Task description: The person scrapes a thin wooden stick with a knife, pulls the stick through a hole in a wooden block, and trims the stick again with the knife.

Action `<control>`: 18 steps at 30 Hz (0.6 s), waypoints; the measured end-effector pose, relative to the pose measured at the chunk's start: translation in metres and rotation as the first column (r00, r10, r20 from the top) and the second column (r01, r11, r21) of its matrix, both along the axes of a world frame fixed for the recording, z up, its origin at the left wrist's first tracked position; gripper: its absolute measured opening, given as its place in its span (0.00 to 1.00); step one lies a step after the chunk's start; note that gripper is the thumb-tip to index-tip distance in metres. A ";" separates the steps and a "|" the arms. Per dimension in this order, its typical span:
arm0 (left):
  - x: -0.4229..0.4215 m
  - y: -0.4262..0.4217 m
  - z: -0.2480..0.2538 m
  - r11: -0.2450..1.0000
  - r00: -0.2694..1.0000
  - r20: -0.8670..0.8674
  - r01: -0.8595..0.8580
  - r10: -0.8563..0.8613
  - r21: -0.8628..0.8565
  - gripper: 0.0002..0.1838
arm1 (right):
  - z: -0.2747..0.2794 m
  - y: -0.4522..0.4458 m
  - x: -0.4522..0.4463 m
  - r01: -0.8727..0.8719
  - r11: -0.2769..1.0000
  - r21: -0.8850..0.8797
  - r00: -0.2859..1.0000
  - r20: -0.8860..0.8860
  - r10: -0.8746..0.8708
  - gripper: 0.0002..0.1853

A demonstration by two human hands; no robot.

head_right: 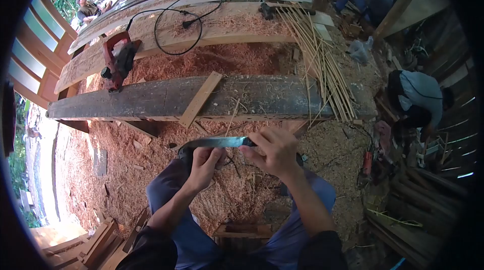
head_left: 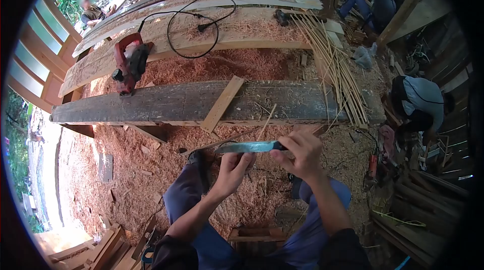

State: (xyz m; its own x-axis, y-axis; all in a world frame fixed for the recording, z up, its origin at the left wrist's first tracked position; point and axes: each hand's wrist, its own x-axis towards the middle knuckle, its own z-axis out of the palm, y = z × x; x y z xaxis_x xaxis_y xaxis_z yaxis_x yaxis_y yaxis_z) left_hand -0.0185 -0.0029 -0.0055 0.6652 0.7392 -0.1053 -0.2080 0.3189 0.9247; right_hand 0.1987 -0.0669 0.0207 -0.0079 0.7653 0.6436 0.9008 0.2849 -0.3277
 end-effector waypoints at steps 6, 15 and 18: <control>0.004 -0.001 0.004 0.993 0.991 0.108 -0.085 0.076 0.085 0.09 | 0.006 0.001 0.007 -0.002 1.000 0.011 0.998 0.061 0.001 0.24; 0.005 0.003 0.022 0.989 0.994 0.076 -0.069 0.080 -0.130 0.07 | 0.000 0.006 0.053 0.243 0.954 0.174 0.970 -0.013 -0.244 0.25; 0.001 0.005 0.018 0.995 0.995 0.092 -0.013 0.023 -0.102 0.07 | -0.004 0.007 0.039 0.168 0.972 0.167 0.984 0.034 -0.176 0.25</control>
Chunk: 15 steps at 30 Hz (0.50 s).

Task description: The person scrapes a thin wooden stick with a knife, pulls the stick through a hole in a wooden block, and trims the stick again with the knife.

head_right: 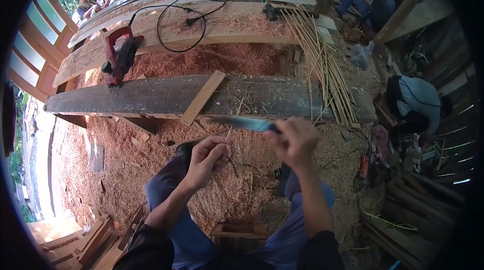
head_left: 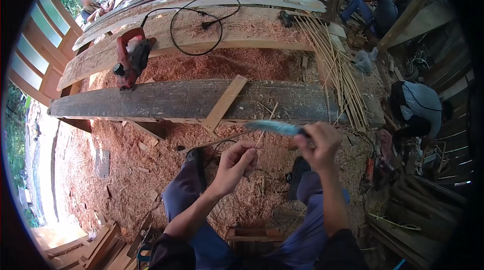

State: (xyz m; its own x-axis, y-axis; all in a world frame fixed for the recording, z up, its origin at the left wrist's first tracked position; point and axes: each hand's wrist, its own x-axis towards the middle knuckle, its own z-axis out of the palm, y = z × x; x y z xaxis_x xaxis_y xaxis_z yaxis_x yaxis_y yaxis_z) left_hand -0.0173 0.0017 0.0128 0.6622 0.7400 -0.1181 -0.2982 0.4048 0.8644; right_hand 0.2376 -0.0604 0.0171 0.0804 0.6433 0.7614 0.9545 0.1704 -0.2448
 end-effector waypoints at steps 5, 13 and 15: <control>-0.006 -0.002 -0.019 0.986 0.993 -0.120 0.016 0.004 0.168 0.10 | -0.001 0.001 -0.036 -0.125 0.988 -0.095 0.990 0.052 0.130 0.29; -0.003 -0.002 -0.013 0.978 0.992 -0.094 -0.065 0.086 0.200 0.09 | -0.007 -0.001 -0.014 -0.032 0.999 -0.042 0.999 -0.024 0.031 0.28; -0.007 -0.002 -0.014 0.973 0.991 -0.107 -0.051 0.076 0.225 0.10 | -0.014 0.001 -0.024 -0.110 0.991 -0.072 0.994 -0.008 0.110 0.30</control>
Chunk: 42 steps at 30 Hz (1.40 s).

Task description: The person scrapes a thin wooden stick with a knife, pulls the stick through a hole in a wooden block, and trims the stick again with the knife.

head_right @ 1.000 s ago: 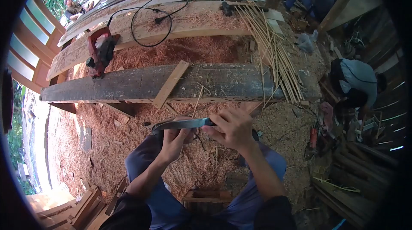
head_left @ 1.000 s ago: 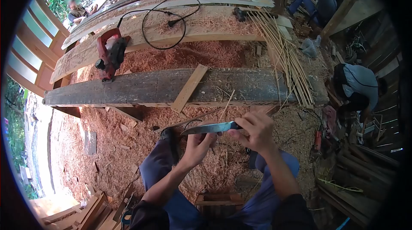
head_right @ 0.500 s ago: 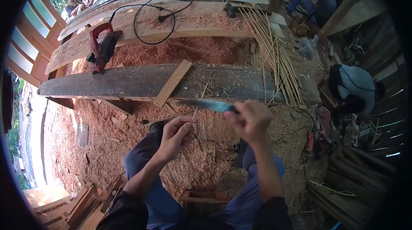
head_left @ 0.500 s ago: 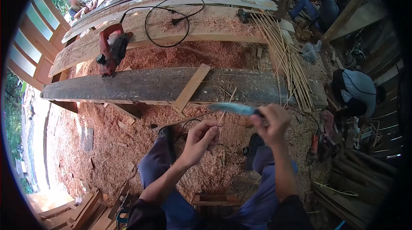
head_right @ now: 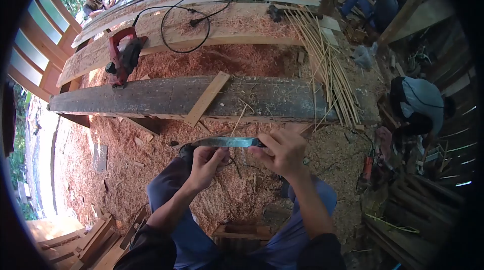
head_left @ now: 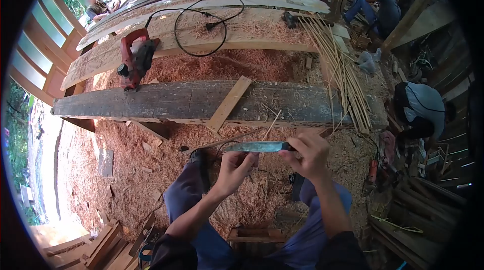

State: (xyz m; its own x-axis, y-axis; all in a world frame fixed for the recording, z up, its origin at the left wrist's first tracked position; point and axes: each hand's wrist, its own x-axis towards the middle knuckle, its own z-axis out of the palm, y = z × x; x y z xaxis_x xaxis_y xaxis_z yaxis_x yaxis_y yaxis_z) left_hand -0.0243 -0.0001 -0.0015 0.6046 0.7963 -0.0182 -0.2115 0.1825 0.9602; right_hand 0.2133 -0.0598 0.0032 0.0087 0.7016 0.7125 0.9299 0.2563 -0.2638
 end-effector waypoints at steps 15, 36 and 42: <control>0.004 0.002 0.015 0.983 0.994 0.057 0.099 -0.091 -0.155 0.11 | 0.022 0.002 0.004 -0.025 0.998 -0.051 0.999 -0.042 0.023 0.25; 0.006 0.004 0.016 0.991 0.993 0.050 0.112 -0.108 -0.075 0.11 | 0.026 0.004 0.010 0.038 0.998 0.054 0.995 -0.099 -0.032 0.26; -0.002 0.009 0.009 0.973 0.965 -0.132 0.217 -0.225 -0.073 0.13 | 0.018 -0.002 -0.011 -0.112 0.988 -0.104 0.993 -0.058 0.107 0.24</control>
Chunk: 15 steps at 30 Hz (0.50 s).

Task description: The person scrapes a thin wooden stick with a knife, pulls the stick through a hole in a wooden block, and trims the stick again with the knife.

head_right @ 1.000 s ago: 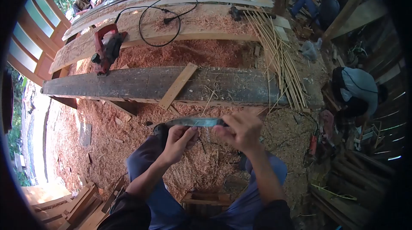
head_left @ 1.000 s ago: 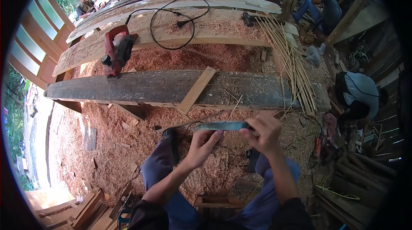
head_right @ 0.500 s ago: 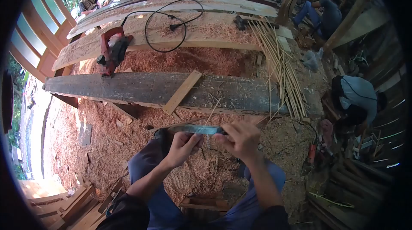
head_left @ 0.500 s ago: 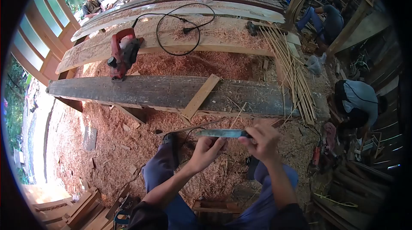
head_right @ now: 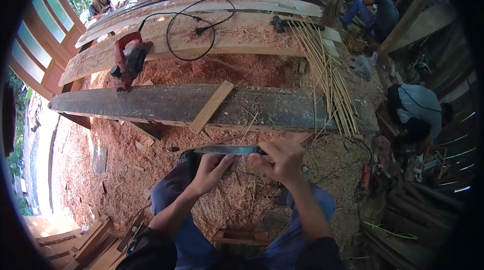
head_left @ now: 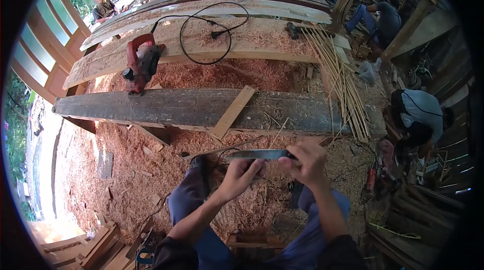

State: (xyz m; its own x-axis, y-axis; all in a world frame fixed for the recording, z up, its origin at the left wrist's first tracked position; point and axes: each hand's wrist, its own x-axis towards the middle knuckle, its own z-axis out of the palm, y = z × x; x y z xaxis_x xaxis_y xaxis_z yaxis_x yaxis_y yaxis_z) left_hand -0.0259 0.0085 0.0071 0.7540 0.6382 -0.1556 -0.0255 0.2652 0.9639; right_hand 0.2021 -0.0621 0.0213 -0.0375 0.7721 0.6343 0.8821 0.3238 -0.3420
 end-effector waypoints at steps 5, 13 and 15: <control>0.003 0.000 0.008 0.997 0.986 0.152 -0.071 0.071 -0.004 0.13 | 0.006 0.006 0.028 0.233 0.967 0.104 0.972 -0.050 -0.229 0.24; 0.002 -0.002 0.000 0.986 0.988 0.150 0.004 0.021 -0.166 0.13 | -0.004 -0.001 -0.001 0.015 1.000 -0.024 0.999 -0.032 -0.016 0.27; 0.005 -0.001 0.000 0.994 0.988 0.157 0.003 0.014 -0.107 0.13 | -0.002 0.001 0.006 0.032 0.999 -0.004 0.999 -0.012 -0.032 0.27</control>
State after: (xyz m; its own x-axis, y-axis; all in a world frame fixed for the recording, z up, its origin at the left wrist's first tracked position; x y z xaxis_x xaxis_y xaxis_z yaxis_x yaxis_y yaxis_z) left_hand -0.0206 0.0071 0.0071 0.7707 0.6289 -0.1026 -0.1763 0.3652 0.9141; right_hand 0.2082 -0.0608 0.0197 -0.0051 0.7752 0.6317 0.8878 0.2942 -0.3539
